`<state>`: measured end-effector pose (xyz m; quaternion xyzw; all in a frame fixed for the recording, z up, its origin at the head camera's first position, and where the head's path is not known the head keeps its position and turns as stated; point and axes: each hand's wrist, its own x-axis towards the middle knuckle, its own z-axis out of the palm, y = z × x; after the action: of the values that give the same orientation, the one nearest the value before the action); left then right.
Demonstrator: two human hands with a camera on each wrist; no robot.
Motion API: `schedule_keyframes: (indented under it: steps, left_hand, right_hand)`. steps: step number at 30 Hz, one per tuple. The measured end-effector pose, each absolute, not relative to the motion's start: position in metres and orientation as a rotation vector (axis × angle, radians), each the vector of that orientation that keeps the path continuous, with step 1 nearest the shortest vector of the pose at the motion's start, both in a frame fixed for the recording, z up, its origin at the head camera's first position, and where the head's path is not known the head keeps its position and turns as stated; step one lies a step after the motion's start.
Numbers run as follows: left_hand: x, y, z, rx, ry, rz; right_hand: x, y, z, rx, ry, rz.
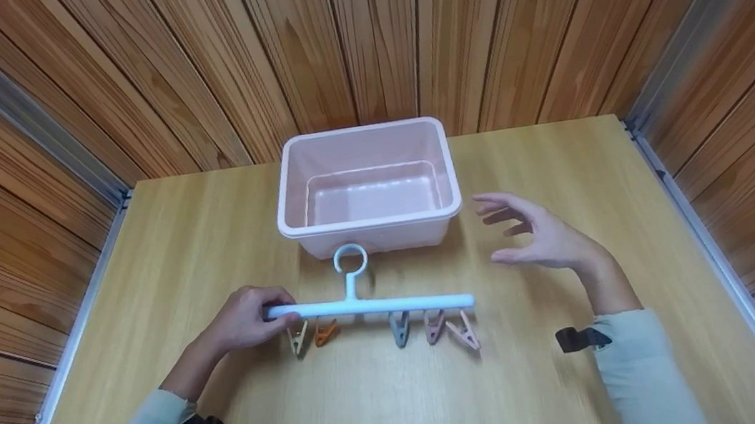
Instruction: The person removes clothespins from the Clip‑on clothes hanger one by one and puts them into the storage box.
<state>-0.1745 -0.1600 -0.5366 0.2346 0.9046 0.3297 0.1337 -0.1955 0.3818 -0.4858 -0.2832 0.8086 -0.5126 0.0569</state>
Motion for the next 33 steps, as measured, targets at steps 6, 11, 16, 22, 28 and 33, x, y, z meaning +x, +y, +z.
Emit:
schedule_keyframes:
  steps: [6,11,16,22,28,33]
  left_hand:
    - [-0.172,-0.163,-0.532,0.715,2.615,1.014]
    - [-0.170,-0.163,-0.529,0.747,2.636,1.049]
    - [-0.168,-0.162,-0.524,0.750,2.659,1.075]
    - [-0.166,-0.160,-0.518,0.735,2.695,1.068]
    - [-0.164,-0.161,-0.511,0.741,2.707,1.080]
    - [-0.163,-0.162,-0.502,0.777,2.702,1.121]
  right_hand:
    - [-0.195,0.380,-0.487,-0.915,2.243,-1.754]
    - [-0.198,0.377,-0.487,-0.972,2.153,-1.796]
    - [-0.201,0.378,-0.488,-1.035,2.070,-1.822]
    - [-0.202,0.377,-0.486,-1.079,1.993,-1.877]
    - [-0.202,0.378,-0.487,-1.078,1.985,-1.886]
    - [-0.203,0.378,-0.488,-1.052,1.988,-1.882]
